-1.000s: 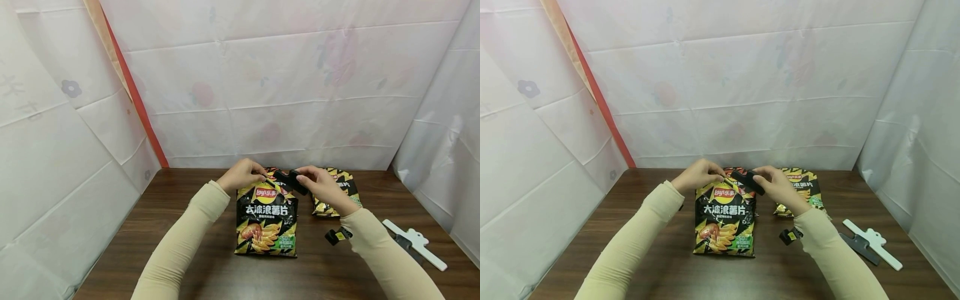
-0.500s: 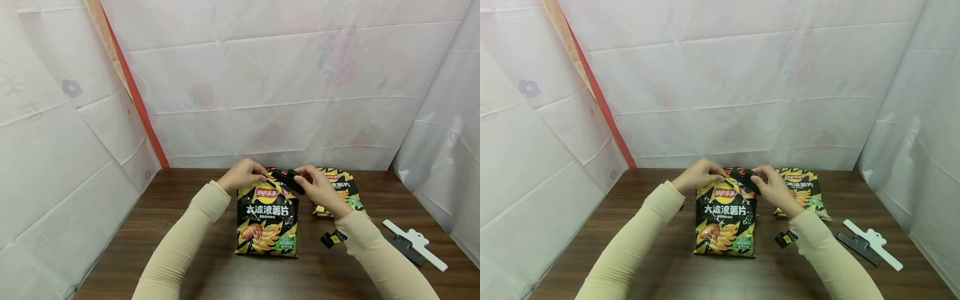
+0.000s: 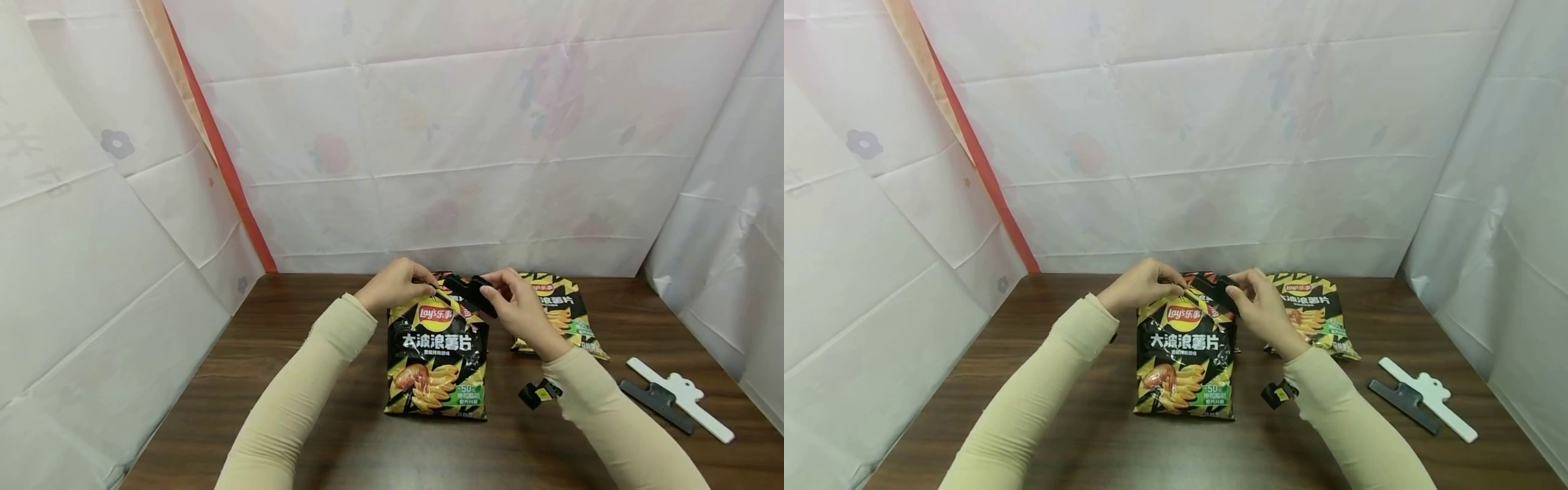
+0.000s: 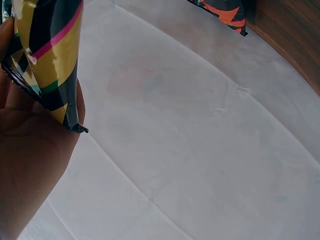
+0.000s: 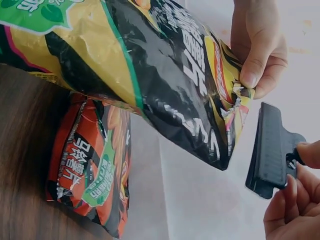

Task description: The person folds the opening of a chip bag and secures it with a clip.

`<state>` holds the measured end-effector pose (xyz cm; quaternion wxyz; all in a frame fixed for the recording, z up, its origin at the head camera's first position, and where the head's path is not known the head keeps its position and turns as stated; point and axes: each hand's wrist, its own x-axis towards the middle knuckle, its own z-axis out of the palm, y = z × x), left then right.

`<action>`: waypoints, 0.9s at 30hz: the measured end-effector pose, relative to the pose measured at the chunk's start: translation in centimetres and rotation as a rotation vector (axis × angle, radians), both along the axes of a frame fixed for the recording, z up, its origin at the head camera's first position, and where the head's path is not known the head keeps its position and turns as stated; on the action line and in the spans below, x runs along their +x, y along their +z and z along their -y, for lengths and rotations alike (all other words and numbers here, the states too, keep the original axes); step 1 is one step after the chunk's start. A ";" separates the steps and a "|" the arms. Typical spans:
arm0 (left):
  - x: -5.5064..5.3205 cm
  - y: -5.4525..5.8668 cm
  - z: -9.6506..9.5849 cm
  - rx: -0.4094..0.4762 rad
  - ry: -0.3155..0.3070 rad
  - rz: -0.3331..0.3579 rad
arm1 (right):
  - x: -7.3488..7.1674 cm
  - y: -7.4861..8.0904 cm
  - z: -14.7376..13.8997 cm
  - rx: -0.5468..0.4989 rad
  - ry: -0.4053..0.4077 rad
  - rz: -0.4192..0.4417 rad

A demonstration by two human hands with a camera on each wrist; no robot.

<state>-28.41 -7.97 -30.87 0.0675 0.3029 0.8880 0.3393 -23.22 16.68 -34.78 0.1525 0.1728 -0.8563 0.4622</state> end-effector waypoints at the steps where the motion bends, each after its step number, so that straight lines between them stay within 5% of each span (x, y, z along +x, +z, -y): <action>1: 0.0 0.0 0.0 0.000 0.003 -0.004 | 0.0 0.0 0.1 -0.006 0.003 -0.003; 27: 0.3 -0.2 0.0 0.009 0.030 0.003 | 0.2 -1.0 0.3 -0.058 0.064 0.029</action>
